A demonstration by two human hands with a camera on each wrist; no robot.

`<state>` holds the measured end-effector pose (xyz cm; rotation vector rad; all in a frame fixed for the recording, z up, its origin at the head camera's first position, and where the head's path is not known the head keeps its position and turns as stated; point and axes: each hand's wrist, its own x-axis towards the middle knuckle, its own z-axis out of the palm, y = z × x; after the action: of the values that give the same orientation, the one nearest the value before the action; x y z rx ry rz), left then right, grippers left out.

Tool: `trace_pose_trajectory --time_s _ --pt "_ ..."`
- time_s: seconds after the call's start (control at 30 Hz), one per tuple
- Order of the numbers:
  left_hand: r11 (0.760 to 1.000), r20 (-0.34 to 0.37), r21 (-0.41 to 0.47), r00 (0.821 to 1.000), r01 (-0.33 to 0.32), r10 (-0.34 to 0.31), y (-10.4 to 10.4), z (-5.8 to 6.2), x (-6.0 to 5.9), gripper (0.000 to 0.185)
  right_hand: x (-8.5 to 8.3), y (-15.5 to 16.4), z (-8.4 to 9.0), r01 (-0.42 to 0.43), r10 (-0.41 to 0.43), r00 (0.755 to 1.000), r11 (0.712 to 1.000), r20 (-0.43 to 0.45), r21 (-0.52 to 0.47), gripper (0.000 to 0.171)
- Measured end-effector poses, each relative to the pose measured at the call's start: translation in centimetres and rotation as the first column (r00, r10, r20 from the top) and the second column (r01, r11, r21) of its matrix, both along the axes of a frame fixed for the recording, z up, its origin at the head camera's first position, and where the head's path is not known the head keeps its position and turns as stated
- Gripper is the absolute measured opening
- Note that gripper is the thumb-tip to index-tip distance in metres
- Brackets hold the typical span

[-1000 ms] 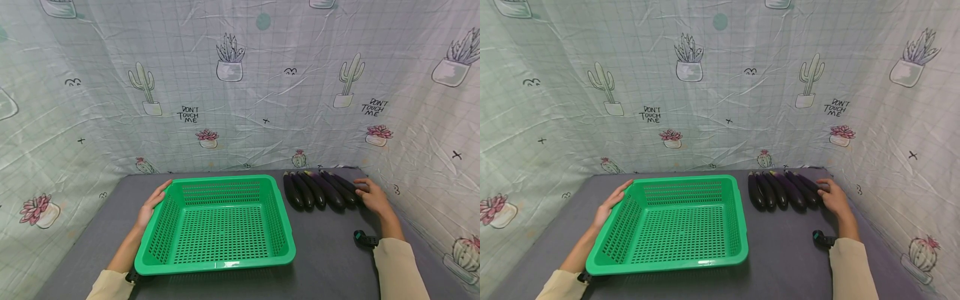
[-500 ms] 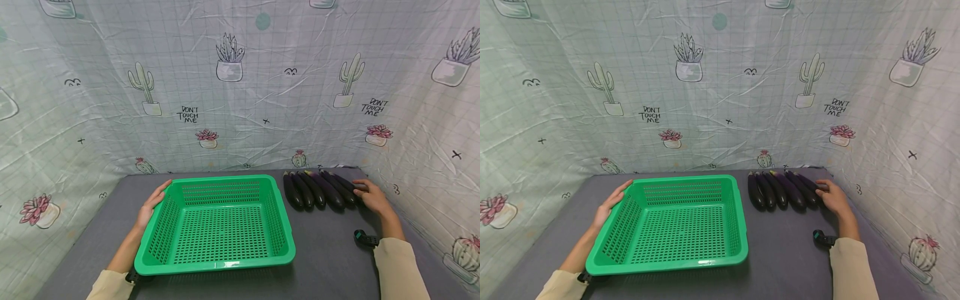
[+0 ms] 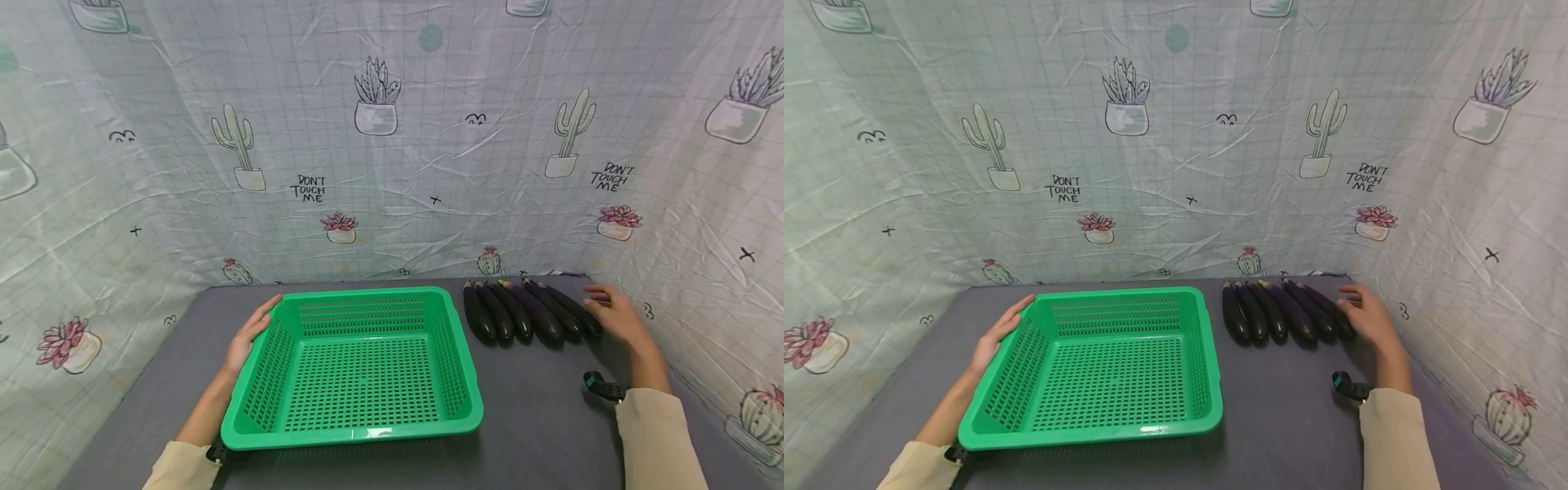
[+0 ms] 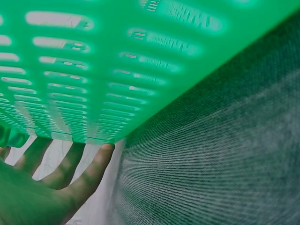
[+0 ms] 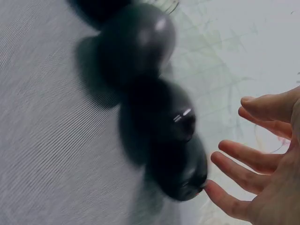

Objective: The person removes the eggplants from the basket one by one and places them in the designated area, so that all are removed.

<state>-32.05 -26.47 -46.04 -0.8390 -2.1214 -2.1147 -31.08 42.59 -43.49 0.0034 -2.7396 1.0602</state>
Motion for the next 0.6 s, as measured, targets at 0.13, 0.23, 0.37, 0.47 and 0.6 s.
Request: trace_pose_trajectory --time_s 0.13,0.23,0.37,0.47,0.6 --pt "1.000 -0.016 -0.021 1.000 -0.022 0.022 0.1 0.0 -0.1 0.054 0.3 -0.8 1.6 0.012 -0.011 0.999 1.000 -0.035 0.011 0.049" --pt "1.000 0.016 0.012 1.000 0.006 -0.006 0.2 0.1 -0.2 0.055 0.6 -1.4 2.8 0.013 -0.012 0.999 1.000 -0.043 0.025 0.052" --pt "0.999 0.020 0.039 0.999 0.033 -0.034 0.2 0.1 -0.1 0.055 0.8 -2.4 4.1 -0.012 0.014 0.999 0.999 -0.051 0.037 0.055" --pt "0.993 0.020 0.084 0.996 0.083 -0.085 0.1 0.1 0.0 0.054 1.0 -3.4 4.9 -0.025 0.030 0.996 0.998 -0.081 0.056 0.054" --pt "0.977 0.042 0.151 0.987 0.149 -0.157 -0.1 0.0 0.1 0.054 1.4 -5.0 5.9 -0.038 0.047 0.991 0.996 -0.123 0.080 0.052"
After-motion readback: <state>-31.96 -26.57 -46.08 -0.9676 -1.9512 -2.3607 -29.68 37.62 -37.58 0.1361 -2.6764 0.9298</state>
